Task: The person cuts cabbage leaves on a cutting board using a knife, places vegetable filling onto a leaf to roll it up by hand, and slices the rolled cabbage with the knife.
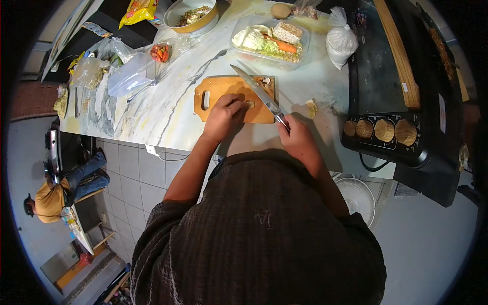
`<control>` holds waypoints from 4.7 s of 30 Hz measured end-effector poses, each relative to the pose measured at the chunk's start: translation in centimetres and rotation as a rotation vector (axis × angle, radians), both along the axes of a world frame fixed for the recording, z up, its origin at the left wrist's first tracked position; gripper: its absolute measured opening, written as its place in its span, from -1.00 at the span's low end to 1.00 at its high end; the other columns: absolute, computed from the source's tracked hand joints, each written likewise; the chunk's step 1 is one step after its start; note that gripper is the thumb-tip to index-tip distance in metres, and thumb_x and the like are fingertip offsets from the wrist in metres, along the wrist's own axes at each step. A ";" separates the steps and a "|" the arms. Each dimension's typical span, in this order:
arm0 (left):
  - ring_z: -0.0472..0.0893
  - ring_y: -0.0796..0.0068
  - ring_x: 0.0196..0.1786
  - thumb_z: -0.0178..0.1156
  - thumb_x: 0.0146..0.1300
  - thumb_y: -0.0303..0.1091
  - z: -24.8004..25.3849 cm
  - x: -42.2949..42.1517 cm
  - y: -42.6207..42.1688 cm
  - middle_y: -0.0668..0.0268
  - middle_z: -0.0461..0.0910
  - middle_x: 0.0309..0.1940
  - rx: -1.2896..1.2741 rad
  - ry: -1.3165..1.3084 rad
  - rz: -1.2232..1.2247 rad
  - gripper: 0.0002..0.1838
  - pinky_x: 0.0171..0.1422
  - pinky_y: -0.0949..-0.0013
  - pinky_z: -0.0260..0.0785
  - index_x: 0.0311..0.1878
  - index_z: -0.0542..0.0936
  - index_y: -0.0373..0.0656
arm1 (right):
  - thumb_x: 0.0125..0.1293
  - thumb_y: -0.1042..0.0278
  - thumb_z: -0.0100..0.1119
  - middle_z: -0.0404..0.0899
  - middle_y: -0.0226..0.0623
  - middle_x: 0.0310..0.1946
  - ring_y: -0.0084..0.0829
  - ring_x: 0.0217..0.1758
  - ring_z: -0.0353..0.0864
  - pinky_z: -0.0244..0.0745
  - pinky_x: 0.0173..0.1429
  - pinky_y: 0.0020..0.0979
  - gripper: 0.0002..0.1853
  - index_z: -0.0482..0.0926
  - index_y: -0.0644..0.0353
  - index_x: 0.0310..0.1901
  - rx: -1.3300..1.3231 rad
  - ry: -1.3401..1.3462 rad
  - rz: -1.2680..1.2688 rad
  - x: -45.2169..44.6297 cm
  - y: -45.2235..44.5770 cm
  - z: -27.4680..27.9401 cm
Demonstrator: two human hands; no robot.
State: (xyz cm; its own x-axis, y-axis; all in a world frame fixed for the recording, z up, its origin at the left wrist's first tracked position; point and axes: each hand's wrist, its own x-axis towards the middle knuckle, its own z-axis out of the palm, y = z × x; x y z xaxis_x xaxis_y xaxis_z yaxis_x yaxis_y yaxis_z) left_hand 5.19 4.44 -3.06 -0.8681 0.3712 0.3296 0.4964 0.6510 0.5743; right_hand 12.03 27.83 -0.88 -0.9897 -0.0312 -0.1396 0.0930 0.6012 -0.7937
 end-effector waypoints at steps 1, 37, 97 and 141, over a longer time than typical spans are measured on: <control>0.63 0.14 -0.07 0.38 0.09 -0.48 -0.4 -0.2 0.0 0.21 0.65 -0.14 0.004 0.075 -0.057 -0.78 0.03 0.20 0.50 -0.16 0.73 -0.12 | 0.38 0.24 0.15 0.61 0.11 -0.33 0.20 -0.20 0.59 0.45 -0.14 0.03 -0.75 0.54 0.31 -0.19 -0.016 -0.007 0.000 -0.1 0.0 0.2; 0.63 0.12 -0.15 0.34 0.07 -0.53 -1.3 1.6 1.4 0.17 0.64 -0.24 -0.053 0.252 -0.040 -0.77 -0.02 0.13 0.48 -0.16 0.63 -0.26 | 0.55 0.07 -0.08 0.57 0.24 -0.41 0.34 -0.26 0.55 0.38 -0.17 0.21 -0.59 0.48 0.31 -0.26 0.027 -0.100 0.067 2.1 -1.7 -1.1; 0.60 -0.02 -0.02 0.31 0.13 -0.57 -1.1 1.8 1.0 0.05 0.60 -0.13 0.010 0.139 -0.059 -0.74 0.10 0.08 0.48 -0.07 0.62 -0.27 | 0.55 0.10 -0.09 0.57 0.27 -0.43 0.36 -0.27 0.55 0.40 -0.16 0.22 -0.58 0.51 0.31 -0.31 0.059 -0.139 0.006 2.4 -2.9 -0.1; 0.58 0.08 0.02 0.33 0.08 -0.52 -2.5 2.4 0.7 0.14 0.62 -0.11 0.028 0.193 -0.035 -0.71 0.15 0.15 0.45 -0.08 0.63 -0.22 | 0.53 0.12 -0.03 0.55 0.26 -0.46 0.34 -0.31 0.54 0.39 -0.24 0.22 -0.65 0.49 0.27 -0.27 0.146 -0.066 0.014 3.2 -2.9 -0.4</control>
